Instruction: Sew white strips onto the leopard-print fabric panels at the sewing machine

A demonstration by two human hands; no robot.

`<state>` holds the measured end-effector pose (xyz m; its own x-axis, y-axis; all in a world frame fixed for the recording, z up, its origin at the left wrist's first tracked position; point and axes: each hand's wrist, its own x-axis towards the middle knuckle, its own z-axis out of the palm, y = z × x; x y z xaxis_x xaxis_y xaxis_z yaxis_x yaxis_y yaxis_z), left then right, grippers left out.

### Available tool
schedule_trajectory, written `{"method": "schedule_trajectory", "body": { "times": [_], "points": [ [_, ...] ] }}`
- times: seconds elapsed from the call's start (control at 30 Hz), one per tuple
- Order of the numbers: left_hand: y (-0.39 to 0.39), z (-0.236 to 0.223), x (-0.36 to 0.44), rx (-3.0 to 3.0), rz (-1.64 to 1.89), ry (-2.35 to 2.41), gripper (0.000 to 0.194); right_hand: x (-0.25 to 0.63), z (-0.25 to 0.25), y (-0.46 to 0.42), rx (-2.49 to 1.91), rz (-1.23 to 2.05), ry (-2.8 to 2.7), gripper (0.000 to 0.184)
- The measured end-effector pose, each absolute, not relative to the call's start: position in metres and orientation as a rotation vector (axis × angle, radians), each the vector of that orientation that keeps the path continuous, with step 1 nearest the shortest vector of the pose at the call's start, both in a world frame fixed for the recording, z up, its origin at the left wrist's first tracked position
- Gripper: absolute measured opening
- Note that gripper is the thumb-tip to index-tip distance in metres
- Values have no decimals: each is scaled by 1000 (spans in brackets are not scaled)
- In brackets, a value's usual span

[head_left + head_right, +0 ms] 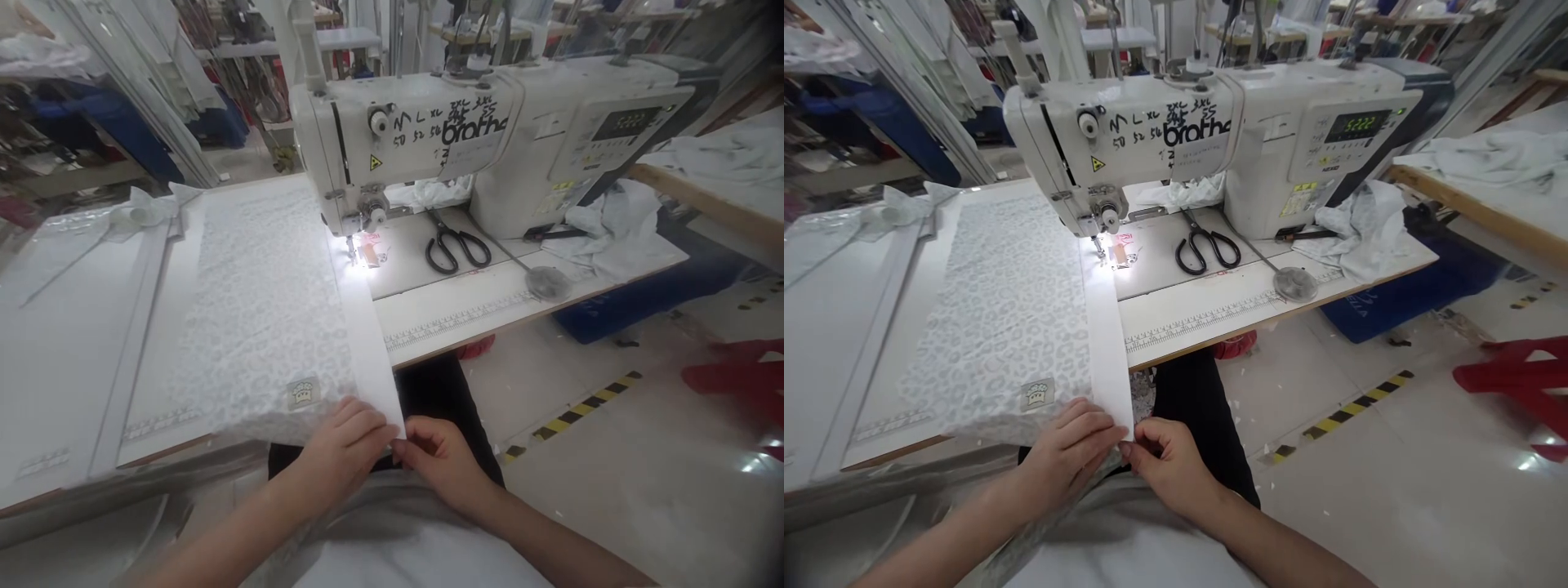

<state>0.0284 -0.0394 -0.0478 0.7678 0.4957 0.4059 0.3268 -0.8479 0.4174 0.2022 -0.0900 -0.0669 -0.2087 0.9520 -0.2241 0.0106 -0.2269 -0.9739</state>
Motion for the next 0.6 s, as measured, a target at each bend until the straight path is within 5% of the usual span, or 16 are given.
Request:
{"method": "schedule_trajectory", "body": {
  "times": [0.6],
  "points": [
    [-39, -49, 29, 2589, 671, 589, 18, 205, -64, -91, -1255, 1574, -1165, 14]
  ]
}}
